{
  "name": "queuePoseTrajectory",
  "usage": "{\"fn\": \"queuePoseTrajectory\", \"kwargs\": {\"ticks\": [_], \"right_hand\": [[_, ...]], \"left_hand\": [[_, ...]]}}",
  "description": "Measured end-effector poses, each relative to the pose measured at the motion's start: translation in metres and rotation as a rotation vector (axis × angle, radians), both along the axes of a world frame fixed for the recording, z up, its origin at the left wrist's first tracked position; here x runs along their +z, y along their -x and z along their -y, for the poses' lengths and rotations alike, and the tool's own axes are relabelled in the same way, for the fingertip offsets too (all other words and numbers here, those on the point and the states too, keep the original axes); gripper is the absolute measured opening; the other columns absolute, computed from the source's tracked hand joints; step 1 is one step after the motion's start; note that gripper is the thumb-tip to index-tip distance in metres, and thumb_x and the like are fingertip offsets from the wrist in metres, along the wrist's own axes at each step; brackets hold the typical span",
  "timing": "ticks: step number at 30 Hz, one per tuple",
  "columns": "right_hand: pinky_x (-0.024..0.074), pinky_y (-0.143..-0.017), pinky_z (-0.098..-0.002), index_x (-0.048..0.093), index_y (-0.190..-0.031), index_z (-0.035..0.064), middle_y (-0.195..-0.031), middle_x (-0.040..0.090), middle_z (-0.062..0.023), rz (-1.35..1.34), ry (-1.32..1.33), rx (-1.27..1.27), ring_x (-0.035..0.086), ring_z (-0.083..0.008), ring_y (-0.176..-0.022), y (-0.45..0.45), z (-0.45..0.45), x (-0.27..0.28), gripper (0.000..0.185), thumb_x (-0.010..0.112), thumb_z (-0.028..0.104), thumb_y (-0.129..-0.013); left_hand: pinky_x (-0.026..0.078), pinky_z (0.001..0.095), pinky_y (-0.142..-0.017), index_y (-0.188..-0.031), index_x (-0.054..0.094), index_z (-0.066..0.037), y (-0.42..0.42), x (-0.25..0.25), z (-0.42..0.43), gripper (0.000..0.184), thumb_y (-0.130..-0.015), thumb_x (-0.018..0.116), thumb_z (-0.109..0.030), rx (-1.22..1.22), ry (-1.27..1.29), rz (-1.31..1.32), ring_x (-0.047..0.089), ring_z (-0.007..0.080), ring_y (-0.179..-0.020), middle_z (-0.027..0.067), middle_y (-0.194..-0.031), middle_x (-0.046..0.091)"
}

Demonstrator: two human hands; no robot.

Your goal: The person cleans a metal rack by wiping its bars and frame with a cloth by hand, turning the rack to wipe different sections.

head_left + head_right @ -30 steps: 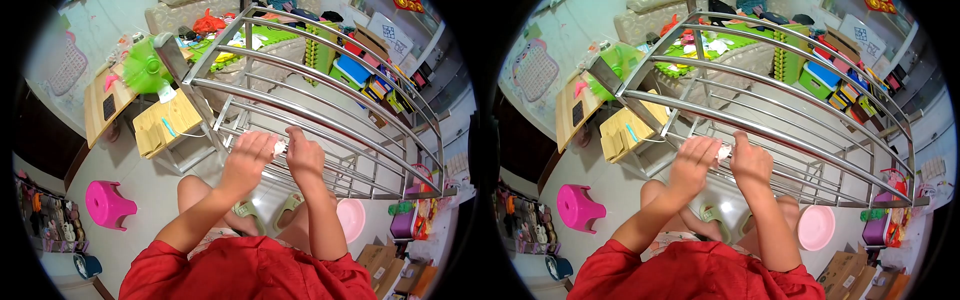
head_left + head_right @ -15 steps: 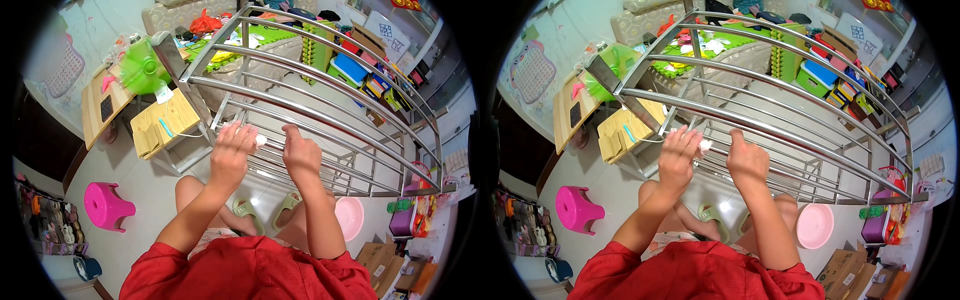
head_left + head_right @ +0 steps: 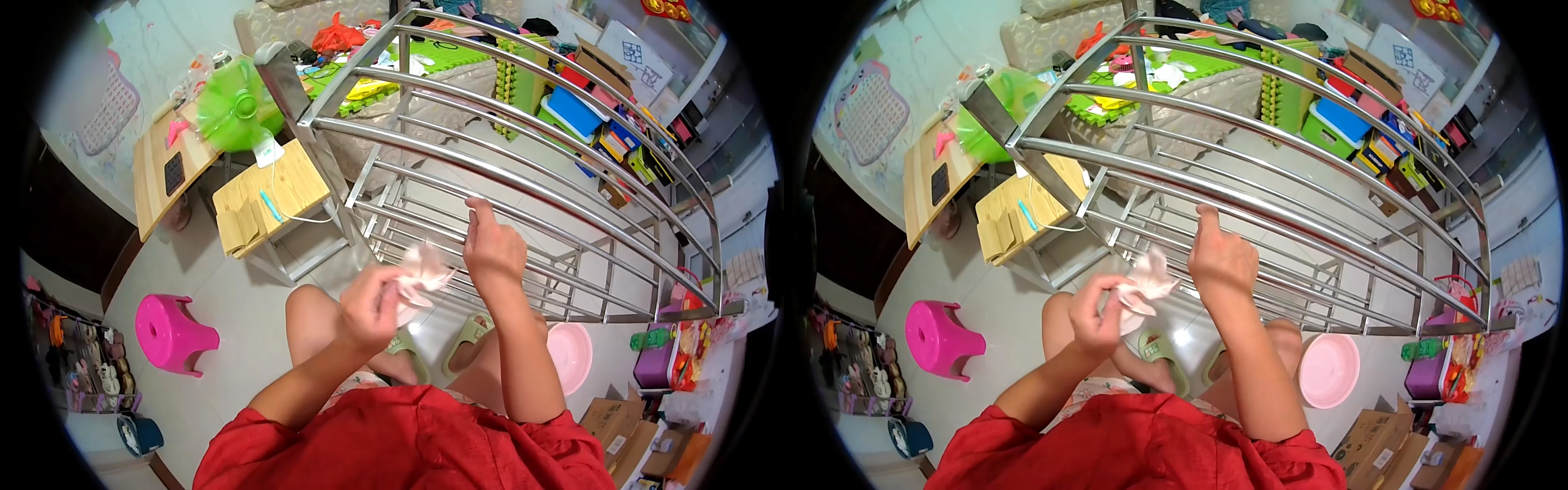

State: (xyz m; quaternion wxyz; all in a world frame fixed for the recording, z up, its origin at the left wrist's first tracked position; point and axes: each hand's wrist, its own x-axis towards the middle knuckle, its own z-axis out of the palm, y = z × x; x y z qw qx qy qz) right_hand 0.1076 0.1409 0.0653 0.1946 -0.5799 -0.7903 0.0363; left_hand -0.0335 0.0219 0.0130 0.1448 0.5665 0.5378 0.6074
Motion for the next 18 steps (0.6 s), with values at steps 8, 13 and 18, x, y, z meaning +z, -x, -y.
{"fn": "queuePoseTrajectory", "kwargs": {"ticks": [8, 13, 18], "right_hand": [[0.0494, -0.060, -0.0510, 0.057, -0.114, 0.0161, -0.065, 0.064, -0.0198, 0.030, 0.026, 0.036, 0.064, -0.0401, -0.063, 0.000, -0.002, 0.002, 0.031, 0.053, 0.013, -0.083], [0.0485, -0.058, -0.0507, 0.058, -0.111, 0.0180, -0.062, 0.062, -0.0188, 0.023, 0.004, 0.023, 0.062, -0.0397, -0.060, 0.001, 0.003, -0.001, 0.025, 0.053, 0.015, -0.086], [0.0470, -0.057, -0.0510, 0.059, -0.109, 0.0201, -0.060, 0.061, -0.0182, 0.000, 0.000, 0.026, 0.060, -0.0399, -0.058, 0.000, 0.003, -0.001, 0.021, 0.053, 0.017, -0.089]], "left_hand": [[0.047, 0.0395, -0.093, -0.125, 0.045, 0.000, 0.042, -0.043, -0.027, 0.032, -0.099, 0.042, -0.019, -0.437, 0.352, 1.469, 0.058, 0.0246, -0.109, 0.0111, -0.120, 0.058], [0.040, 0.0465, -0.105, -0.132, 0.041, -0.002, 0.033, -0.002, -0.043, 0.038, -0.100, 0.041, -0.022, -0.381, 0.198, 1.656, 0.051, 0.0290, -0.120, 0.0138, -0.130, 0.052], [0.045, 0.0432, -0.102, -0.131, 0.043, -0.002, 0.046, -0.015, -0.042, 0.038, -0.100, 0.041, -0.023, -0.590, 0.143, 1.821, 0.052, 0.0298, -0.121, 0.0157, -0.131, 0.052]]}}
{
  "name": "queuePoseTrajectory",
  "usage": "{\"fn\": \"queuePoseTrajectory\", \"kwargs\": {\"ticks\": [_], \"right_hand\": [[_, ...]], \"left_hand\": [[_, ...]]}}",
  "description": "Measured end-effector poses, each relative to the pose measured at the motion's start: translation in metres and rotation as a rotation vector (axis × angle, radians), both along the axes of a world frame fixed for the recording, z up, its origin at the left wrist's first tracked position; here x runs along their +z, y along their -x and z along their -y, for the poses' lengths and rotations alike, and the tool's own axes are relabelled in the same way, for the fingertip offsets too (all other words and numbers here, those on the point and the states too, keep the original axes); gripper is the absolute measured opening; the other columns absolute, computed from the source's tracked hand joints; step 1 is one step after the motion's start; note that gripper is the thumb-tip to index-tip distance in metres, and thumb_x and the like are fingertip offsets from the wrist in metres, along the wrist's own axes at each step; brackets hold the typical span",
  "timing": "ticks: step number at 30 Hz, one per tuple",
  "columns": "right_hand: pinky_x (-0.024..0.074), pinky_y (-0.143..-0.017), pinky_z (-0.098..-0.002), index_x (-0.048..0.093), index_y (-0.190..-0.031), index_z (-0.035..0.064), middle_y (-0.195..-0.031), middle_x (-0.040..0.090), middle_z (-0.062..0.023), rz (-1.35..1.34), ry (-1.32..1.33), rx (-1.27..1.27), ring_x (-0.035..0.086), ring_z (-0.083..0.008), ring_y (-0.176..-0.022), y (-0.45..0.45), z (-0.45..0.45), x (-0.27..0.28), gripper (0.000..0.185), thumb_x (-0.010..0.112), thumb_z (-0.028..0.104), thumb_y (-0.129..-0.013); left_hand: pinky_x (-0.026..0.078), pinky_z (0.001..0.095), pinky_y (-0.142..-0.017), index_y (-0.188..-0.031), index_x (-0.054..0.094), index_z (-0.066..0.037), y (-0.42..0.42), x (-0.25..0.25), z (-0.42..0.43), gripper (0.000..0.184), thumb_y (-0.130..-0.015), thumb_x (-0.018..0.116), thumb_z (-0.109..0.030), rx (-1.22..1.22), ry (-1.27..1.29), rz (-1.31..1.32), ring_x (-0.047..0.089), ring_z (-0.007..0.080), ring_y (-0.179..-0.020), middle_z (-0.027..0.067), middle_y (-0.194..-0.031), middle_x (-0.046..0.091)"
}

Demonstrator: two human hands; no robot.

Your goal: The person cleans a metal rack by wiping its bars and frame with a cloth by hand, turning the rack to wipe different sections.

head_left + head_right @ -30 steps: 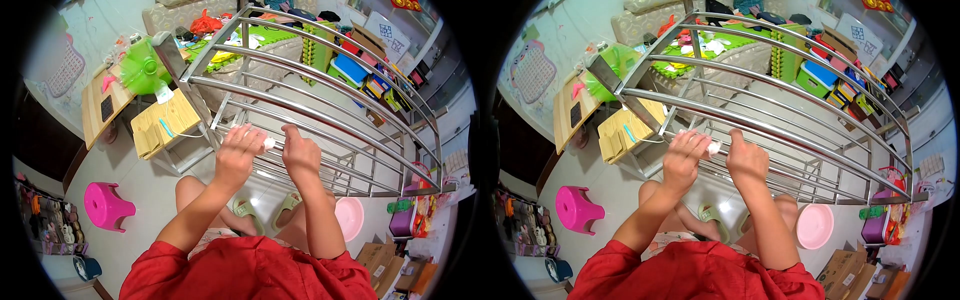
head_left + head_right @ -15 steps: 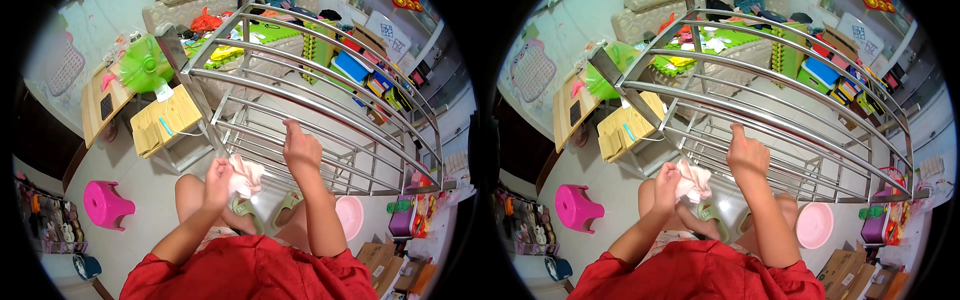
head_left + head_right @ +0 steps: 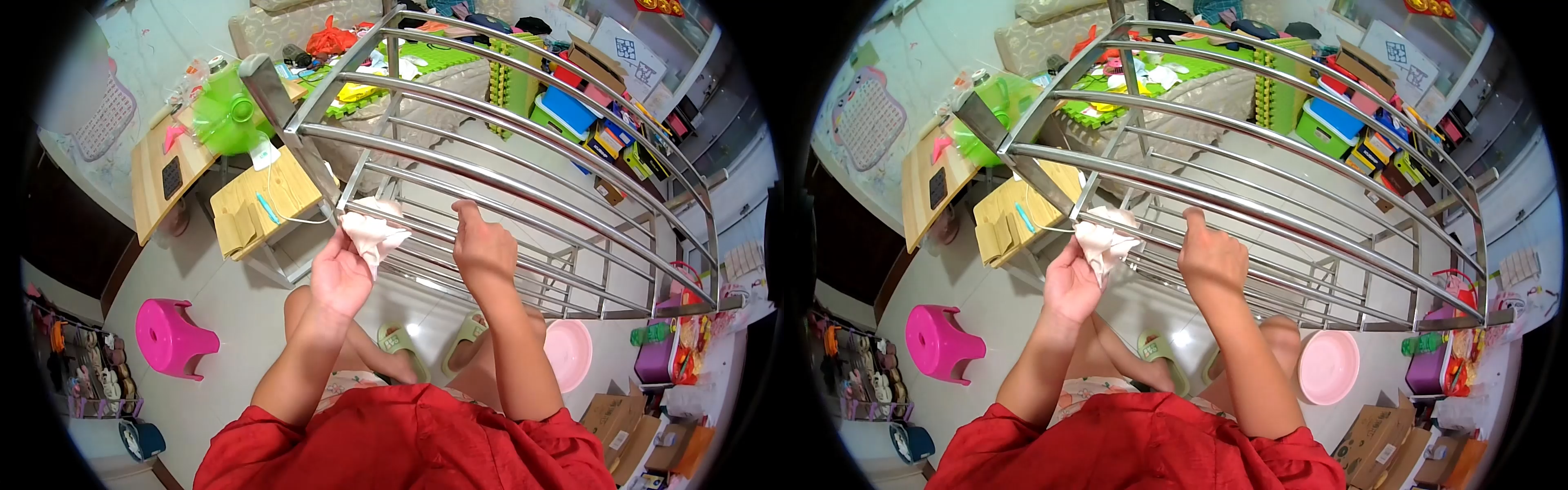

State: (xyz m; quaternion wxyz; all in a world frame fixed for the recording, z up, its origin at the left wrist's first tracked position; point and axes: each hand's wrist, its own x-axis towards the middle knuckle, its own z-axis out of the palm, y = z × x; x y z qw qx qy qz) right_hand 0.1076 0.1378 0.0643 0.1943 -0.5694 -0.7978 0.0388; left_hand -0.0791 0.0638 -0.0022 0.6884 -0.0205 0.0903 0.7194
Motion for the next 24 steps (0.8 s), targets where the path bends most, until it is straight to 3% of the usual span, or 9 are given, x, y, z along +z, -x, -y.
{"fn": "queuePoseTrajectory", "kwargs": {"ticks": [2, 5, 8, 11, 14, 16, 17, 21, 24], "right_hand": [[0.0472, -0.057, -0.0508, 0.059, -0.110, 0.0196, -0.060, 0.061, -0.0182, 0.006, -0.001, 0.006, 0.060, -0.0399, -0.058, 0.000, 0.001, 0.000, 0.022, 0.053, 0.017, -0.089], [0.0485, -0.057, -0.0497, 0.058, -0.111, 0.0157, -0.061, 0.062, -0.0184, 0.032, 0.002, 0.028, 0.062, -0.0385, -0.060, 0.000, 0.002, 0.001, 0.027, 0.053, 0.014, -0.085], [0.0499, -0.056, -0.0484, 0.057, -0.112, 0.0123, -0.062, 0.063, -0.0183, 0.052, 0.010, 0.037, 0.064, -0.0367, -0.060, 0.000, 0.004, 0.002, 0.032, 0.054, 0.011, -0.080], [0.0479, -0.058, -0.0508, 0.059, -0.111, 0.0177, -0.062, 0.061, -0.0188, -0.001, 0.015, 0.013, 0.061, -0.0403, -0.061, -0.001, 0.003, 0.002, 0.023, 0.051, 0.016, -0.089], [0.0495, -0.059, -0.0492, 0.058, -0.106, 0.0106, -0.065, 0.063, -0.0199, -0.037, -0.008, 0.077, 0.063, -0.0395, -0.063, -0.008, 0.000, 0.006, 0.021, 0.052, 0.018, -0.088], [0.0486, -0.064, -0.0510, 0.061, -0.100, 0.0083, -0.067, 0.064, -0.0209, -0.007, 0.126, 0.103, 0.063, -0.0413, -0.068, -0.020, 0.007, 0.019, 0.028, 0.048, 0.033, -0.094], [0.0475, -0.068, -0.0522, 0.064, -0.090, 0.0057, -0.069, 0.064, -0.0210, 0.013, 0.152, 0.065, 0.063, -0.0417, -0.071, -0.027, 0.008, 0.022, 0.044, 0.043, 0.044, -0.096], [0.0479, -0.063, -0.0500, 0.067, -0.077, 0.0050, -0.066, 0.063, -0.0200, 0.070, 0.123, 0.057, 0.062, -0.0401, -0.066, -0.045, 0.009, 0.020, 0.050, 0.041, 0.044, -0.097], [0.0482, -0.061, -0.0485, 0.067, -0.078, 0.0066, -0.063, 0.063, -0.0190, 0.089, 0.099, 0.056, 0.062, -0.0385, -0.063, -0.046, 0.010, 0.020, 0.048, 0.041, 0.043, -0.097]], "left_hand": [[0.046, 0.0418, -0.101, -0.131, 0.043, -0.001, 0.003, -0.013, -0.001, 0.038, -0.101, 0.041, -0.024, -0.053, -0.079, 0.118, 0.052, 0.0298, -0.121, 0.0161, -0.131, 0.052], [0.048, 0.0399, -0.100, -0.129, 0.045, -0.001, -0.002, -0.010, -0.004, 0.037, -0.101, 0.040, -0.024, -0.029, 0.051, 0.135, 0.054, 0.0279, -0.118, 0.0148, -0.129, 0.054], [0.048, 0.0405, -0.099, -0.127, 0.046, -0.002, -0.014, 0.006, -0.014, 0.034, -0.102, 0.037, -0.023, 0.166, 0.281, -0.016, 0.056, 0.0264, -0.115, 0.0128, -0.126, 0.055], [0.044, 0.0442, -0.103, -0.127, 0.048, -0.003, -0.014, 0.009, -0.020, 0.033, -0.100, 0.041, -0.019, 0.132, 0.200, -0.186, 0.055, 0.0274, -0.115, 0.0129, -0.124, 0.056], [0.045, 0.0441, -0.102, -0.128, 0.048, -0.003, -0.012, 0.010, -0.026, 0.033, -0.100, 0.042, -0.019, 0.155, 0.215, -0.304, 0.055, 0.0265, -0.115, 0.0124, -0.124, 0.056], [0.046, 0.0426, -0.101, -0.127, 0.048, -0.003, -0.012, 0.009, -0.025, 0.033, -0.099, 0.041, -0.018, 0.173, 0.204, -0.280, 0.054, 0.0260, -0.115, 0.0124, -0.123, 0.056], [0.049, 0.0435, -0.098, -0.127, 0.047, -0.006, -0.008, 0.002, -0.026, 0.032, -0.102, 0.038, -0.024, 0.162, 0.172, -0.268, 0.057, 0.0255, -0.112, 0.0111, -0.124, 0.055], [0.050, 0.0417, -0.096, -0.125, 0.049, -0.005, -0.008, -0.002, -0.028, 0.031, -0.101, 0.042, -0.024, 0.169, 0.116, -0.318, 0.057, 0.0251, -0.111, 0.0108, -0.123, 0.056], [0.050, 0.0407, -0.095, -0.125, 0.049, -0.004, -0.021, 0.013, -0.028, 0.032, -0.101, 0.043, -0.024, 0.201, 0.223, -0.300, 0.057, 0.0242, -0.110, 0.0105, -0.122, 0.057]]}}
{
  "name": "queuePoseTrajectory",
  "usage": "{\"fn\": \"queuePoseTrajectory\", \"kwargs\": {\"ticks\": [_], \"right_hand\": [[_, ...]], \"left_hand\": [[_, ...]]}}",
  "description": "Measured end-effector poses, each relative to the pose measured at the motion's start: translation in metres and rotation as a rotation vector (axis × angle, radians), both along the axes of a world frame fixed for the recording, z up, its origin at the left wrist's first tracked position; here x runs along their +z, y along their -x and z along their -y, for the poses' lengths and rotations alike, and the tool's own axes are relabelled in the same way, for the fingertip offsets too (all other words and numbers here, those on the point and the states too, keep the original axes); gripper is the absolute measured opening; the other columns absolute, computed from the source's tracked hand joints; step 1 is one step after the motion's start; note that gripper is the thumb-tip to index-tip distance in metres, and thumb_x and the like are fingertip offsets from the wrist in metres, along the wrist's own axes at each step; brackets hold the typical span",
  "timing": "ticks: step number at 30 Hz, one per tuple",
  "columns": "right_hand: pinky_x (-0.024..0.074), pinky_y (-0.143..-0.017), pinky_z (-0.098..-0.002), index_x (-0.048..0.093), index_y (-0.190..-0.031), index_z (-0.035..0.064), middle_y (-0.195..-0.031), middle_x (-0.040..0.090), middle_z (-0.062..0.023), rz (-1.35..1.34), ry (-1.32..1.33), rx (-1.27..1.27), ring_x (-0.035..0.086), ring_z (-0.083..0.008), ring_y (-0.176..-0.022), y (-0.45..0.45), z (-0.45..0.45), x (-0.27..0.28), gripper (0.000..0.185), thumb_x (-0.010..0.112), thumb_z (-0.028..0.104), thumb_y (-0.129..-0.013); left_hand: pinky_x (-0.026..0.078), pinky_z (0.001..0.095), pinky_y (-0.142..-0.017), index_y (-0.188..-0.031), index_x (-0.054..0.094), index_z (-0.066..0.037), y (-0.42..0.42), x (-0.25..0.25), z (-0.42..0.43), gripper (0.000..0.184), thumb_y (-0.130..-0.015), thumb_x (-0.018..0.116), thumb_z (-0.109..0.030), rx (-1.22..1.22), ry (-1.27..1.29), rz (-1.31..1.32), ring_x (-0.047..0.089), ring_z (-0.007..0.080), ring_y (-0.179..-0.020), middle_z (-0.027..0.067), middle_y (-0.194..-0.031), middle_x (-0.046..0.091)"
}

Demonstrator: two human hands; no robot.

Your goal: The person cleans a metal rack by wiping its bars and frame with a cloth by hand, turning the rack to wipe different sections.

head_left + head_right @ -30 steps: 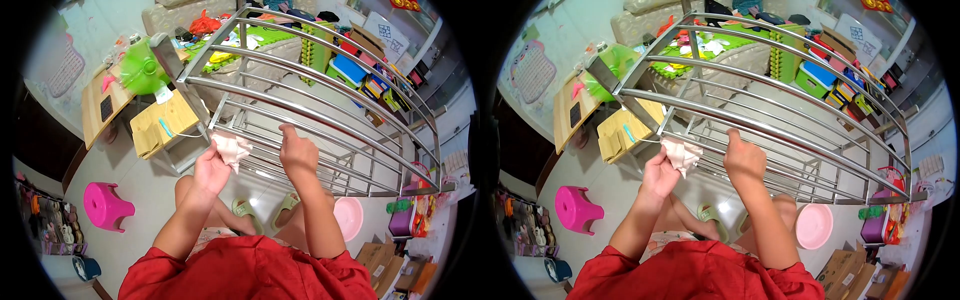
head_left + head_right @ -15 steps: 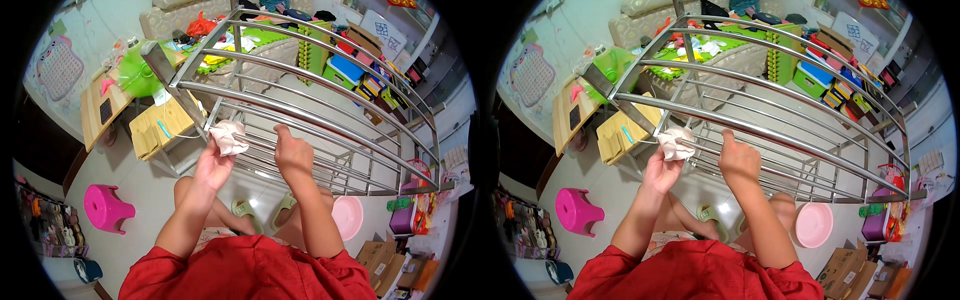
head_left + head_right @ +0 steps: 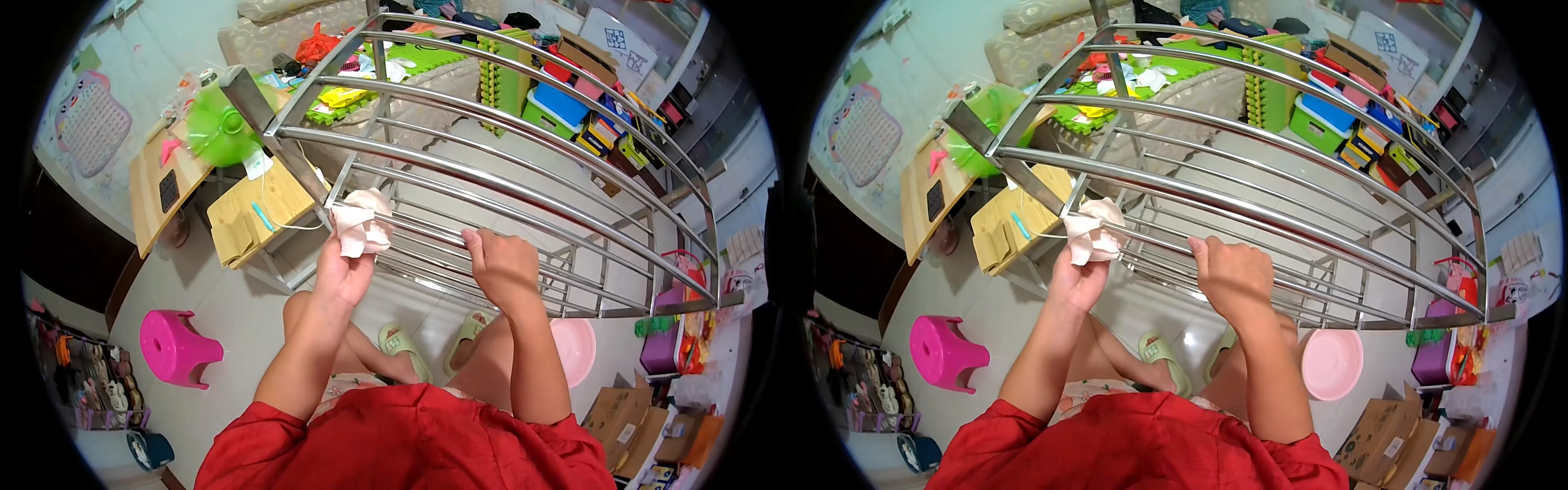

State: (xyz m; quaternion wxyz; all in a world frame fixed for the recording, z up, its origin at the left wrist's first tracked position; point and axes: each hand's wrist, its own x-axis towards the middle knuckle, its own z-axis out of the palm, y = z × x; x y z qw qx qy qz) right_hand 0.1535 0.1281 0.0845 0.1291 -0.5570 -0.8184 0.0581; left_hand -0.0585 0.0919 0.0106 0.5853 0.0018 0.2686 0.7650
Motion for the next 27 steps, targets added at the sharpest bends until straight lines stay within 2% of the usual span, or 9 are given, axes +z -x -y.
{"fn": "queuePoseTrajectory", "kwargs": {"ticks": [6, 8, 10, 11, 18, 20, 24, 27], "right_hand": [[0.0487, -0.060, -0.0477, 0.068, -0.076, 0.0096, -0.062, 0.062, -0.0185, 0.011, -0.044, 0.016, 0.062, -0.0377, -0.060, -0.005, -0.005, -0.005, 0.047, 0.040, 0.042, -0.097], [0.0470, -0.058, -0.0478, 0.068, -0.076, 0.0109, -0.060, 0.061, -0.0172, 0.006, -0.071, 0.022, 0.060, -0.0375, -0.059, -0.005, -0.008, -0.010, 0.046, 0.041, 0.041, -0.097], [0.0453, -0.055, -0.0480, 0.068, -0.075, 0.0122, -0.058, 0.060, -0.0158, 0.003, -0.098, 0.028, 0.059, -0.0373, -0.057, -0.004, -0.010, -0.012, 0.045, 0.042, 0.040, -0.097], [0.0454, -0.055, -0.0478, 0.069, -0.075, 0.0126, -0.058, 0.060, -0.0157, 0.008, -0.110, 0.026, 0.058, -0.0374, -0.057, -0.004, -0.010, -0.013, 0.044, 0.042, 0.040, -0.097], [0.0453, -0.055, -0.0477, 0.068, -0.073, 0.0123, -0.057, 0.059, -0.0155, -0.005, -0.113, 0.021, 0.058, -0.0372, -0.055, -0.002, -0.009, -0.012, 0.045, 0.042, 0.041, -0.097], [0.0473, -0.057, -0.0472, 0.068, -0.073, 0.0105, -0.058, 0.061, -0.0159, 0.001, -0.102, 0.024, 0.060, -0.0364, -0.056, -0.002, -0.008, -0.010, 0.047, 0.041, 0.041, -0.096], [0.0489, -0.057, -0.0465, 0.067, -0.072, 0.0086, -0.058, 0.062, -0.0162, 0.032, -0.088, 0.032, 0.062, -0.0355, -0.057, -0.002, -0.008, -0.009, 0.047, 0.042, 0.040, -0.096], [0.0488, -0.057, -0.0464, 0.067, -0.072, 0.0087, -0.058, 0.062, -0.0162, 0.026, -0.109, 0.026, 0.062, -0.0354, -0.057, 0.002, -0.005, -0.010, 0.046, 0.043, 0.040, -0.096]], "left_hand": [[0.050, 0.0402, -0.095, -0.125, 0.049, -0.005, -0.026, -0.004, 0.001, 0.033, -0.101, 0.042, -0.026, -0.023, -0.008, -0.063, 0.059, 0.0233, -0.107, 0.0110, -0.119, 0.059], [0.051, 0.0405, -0.094, -0.126, 0.048, -0.005, -0.042, 0.000, 0.003, 0.031, -0.101, 0.040, -0.022, -0.047, 0.001, -0.072, 0.060, 0.0243, -0.107, 0.0119, -0.118, 0.059], [0.051, 0.0400, -0.093, -0.126, 0.048, -0.004, -0.054, -0.002, 0.006, 0.030, -0.101, 0.040, -0.017, -0.210, -0.108, -0.123, 0.060, 0.0257, -0.108, 0.0125, -0.120, 0.059], [0.052, 0.0403, -0.092, -0.125, 0.049, -0.004, -0.058, -0.003, 0.006, 0.029, -0.100, 0.041, -0.015, -0.214, -0.118, -0.116, 0.061, 0.0269, -0.107, 0.0132, -0.120, 0.059], [0.050, 0.0426, -0.095, -0.125, 0.050, -0.004, -0.032, -0.018, 0.001, 0.030, -0.098, 0.046, -0.018, -0.214, -0.167, -0.035, 0.060, 0.0258, -0.107, 0.0118, -0.119, 0.059], [0.049, 0.0428, -0.096, -0.125, 0.050, -0.005, -0.012, -0.021, 0.000, 0.032, -0.098, 0.047, -0.021, -0.260, -0.334, 0.034, 0.060, 0.0250, -0.108, 0.0109, -0.120, 0.059], [0.049, 0.0407, -0.095, -0.126, 0.049, -0.005, 0.010, 0.000, 0.004, 0.033, -0.098, 0.047, -0.023, -0.063, 0.006, -0.030, 0.059, 0.0241, -0.108, 0.0106, -0.120, 0.059], [0.050, 0.0397, -0.094, -0.125, 0.049, -0.005, 0.014, -0.013, 0.001, 0.032, -0.099, 0.044, -0.023, -0.084, -0.089, 0.004, 0.060, 0.0242, -0.106, 0.0100, -0.120, 0.059]]}}
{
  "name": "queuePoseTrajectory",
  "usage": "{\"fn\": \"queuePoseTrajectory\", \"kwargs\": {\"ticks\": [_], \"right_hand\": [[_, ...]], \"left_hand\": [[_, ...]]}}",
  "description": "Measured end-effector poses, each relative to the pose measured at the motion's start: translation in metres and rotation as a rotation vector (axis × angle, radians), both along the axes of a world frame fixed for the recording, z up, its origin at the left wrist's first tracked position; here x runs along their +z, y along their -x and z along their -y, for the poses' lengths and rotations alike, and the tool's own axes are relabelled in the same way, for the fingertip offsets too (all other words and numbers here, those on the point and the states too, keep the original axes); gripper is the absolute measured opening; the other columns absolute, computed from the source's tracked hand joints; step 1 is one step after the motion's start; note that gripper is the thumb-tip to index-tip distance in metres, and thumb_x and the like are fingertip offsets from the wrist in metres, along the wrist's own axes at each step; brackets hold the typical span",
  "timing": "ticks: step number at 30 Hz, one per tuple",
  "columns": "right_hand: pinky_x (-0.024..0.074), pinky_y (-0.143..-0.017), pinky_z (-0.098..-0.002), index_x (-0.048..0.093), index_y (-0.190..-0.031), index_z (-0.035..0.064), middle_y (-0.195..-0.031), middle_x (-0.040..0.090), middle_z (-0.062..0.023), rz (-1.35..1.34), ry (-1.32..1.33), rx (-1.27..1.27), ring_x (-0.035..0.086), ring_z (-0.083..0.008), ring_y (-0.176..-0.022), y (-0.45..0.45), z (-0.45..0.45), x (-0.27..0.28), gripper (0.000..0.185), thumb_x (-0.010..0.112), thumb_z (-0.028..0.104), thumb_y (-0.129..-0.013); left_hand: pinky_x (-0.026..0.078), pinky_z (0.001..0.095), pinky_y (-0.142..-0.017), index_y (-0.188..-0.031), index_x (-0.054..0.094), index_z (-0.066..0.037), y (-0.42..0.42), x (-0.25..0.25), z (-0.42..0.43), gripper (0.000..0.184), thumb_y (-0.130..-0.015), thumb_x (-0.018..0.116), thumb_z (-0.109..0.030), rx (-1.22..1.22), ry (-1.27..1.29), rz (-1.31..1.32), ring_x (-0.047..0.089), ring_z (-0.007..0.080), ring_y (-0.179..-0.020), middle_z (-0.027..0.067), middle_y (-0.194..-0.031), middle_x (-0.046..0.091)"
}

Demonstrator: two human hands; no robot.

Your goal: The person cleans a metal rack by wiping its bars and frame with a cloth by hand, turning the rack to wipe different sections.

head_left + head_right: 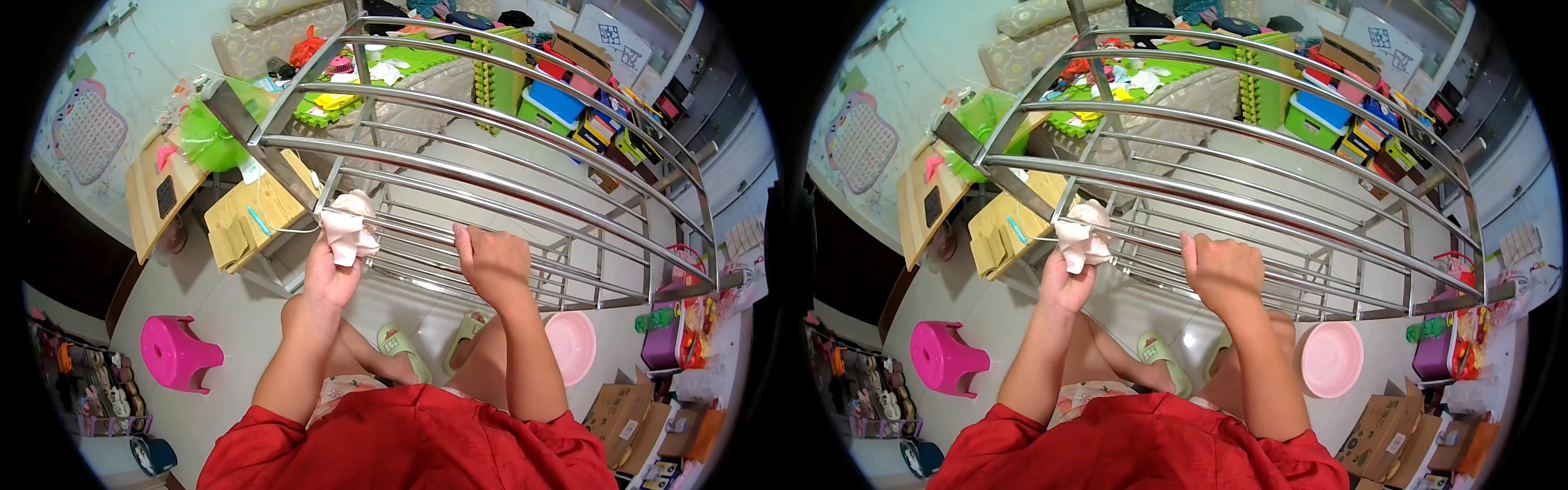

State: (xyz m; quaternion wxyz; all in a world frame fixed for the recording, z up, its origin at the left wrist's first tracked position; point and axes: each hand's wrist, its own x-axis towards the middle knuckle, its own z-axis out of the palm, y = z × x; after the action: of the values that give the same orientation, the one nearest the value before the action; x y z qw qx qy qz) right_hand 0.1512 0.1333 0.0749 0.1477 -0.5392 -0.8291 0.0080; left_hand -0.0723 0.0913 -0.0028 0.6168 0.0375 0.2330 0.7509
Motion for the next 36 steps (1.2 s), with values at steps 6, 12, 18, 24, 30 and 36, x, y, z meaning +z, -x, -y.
{"fn": "queuePoseTrajectory", "kwargs": {"ticks": [6, 12, 18, 24, 30, 36], "right_hand": [[0.0449, -0.053, -0.0473, 0.066, -0.069, 0.0112, -0.055, 0.058, -0.0156, -0.019, -0.034, -0.020, 0.058, -0.0363, -0.054, -0.002, 0.000, -0.004, 0.045, 0.044, 0.039, -0.096], [0.0486, -0.058, -0.0468, 0.067, -0.073, 0.0098, -0.059, 0.062, -0.0168, -0.004, 0.011, -0.001, 0.063, -0.0355, -0.058, -0.001, 0.002, -0.002, 0.044, 0.043, 0.039, -0.095], [0.0483, -0.058, -0.0468, 0.067, -0.071, 0.0093, -0.058, 0.061, -0.0170, -0.038, 0.019, 0.005, 0.062, -0.0358, -0.057, -0.003, 0.003, -0.002, 0.044, 0.044, 0.039, -0.095], [0.0483, -0.058, -0.0462, 0.068, -0.071, 0.0091, -0.059, 0.062, -0.0169, -0.023, 0.009, 0.000, 0.063, -0.0358, -0.057, 0.000, 0.005, 0.000, 0.045, 0.044, 0.039, -0.095], [0.0490, -0.058, -0.0462, 0.068, -0.072, 0.0094, -0.059, 0.063, -0.0176, -0.019, 0.017, -0.016, 0.063, -0.0360, -0.058, -0.001, 0.004, 0.000, 0.045, 0.043, 0.040, -0.095], [0.0500, -0.059, -0.0464, 0.068, -0.073, 0.0094, -0.060, 0.063, -0.0177, -0.010, 0.006, -0.018, 0.064, -0.0357, -0.059, 0.003, 0.004, 0.001, 0.045, 0.043, 0.040, -0.095]], "left_hand": [[0.050, 0.0391, -0.093, -0.126, 0.049, -0.006, -0.029, 0.002, -0.003, 0.033, -0.101, 0.040, -0.025, -0.006, 0.022, -0.012, 0.060, 0.0239, -0.104, 0.0096, -0.120, 0.059], [0.053, 0.0411, -0.087, -0.127, 0.049, -0.005, -0.072, 0.001, 0.009, 0.036, -0.100, 0.043, -0.027, -0.201, -0.058, -0.074, 0.061, 0.0245, -0.105, 0.0101, -0.119, 0.059], [0.050, 0.0429, -0.093, -0.127, 0.050, -0.005, -0.037, -0.003, 0.008, 0.037, -0.099, 0.046, -0.029, -0.171, -0.143, 0.091, 0.060, 0.0273, -0.105, 0.0114, -0.119, 0.059], [0.049, 0.0399, -0.095, -0.129, 0.047, -0.007, -0.017, -0.003, 0.004, 0.035, -0.099, 0.046, -0.025, -0.005, -0.008, 0.075, 0.060, 0.0247, -0.106, 0.0093, -0.120, 0.059], [0.049, 0.0412, -0.095, -0.129, 0.047, -0.008, -0.049, 0.009, 0.006, 0.039, -0.100, 0.043, -0.033, -0.034, 0.051, 0.057, 0.060, 0.0254, -0.105, 0.0085, -0.121, 0.058], [0.049, 0.0419, -0.094, -0.128, 0.048, -0.008, -0.072, -0.002, 0.005, 0.039, -0.100, 0.043, -0.034, -0.183, -0.041, 0.055, 0.059, 0.0260, -0.106, 0.0082, -0.121, 0.058]]}}
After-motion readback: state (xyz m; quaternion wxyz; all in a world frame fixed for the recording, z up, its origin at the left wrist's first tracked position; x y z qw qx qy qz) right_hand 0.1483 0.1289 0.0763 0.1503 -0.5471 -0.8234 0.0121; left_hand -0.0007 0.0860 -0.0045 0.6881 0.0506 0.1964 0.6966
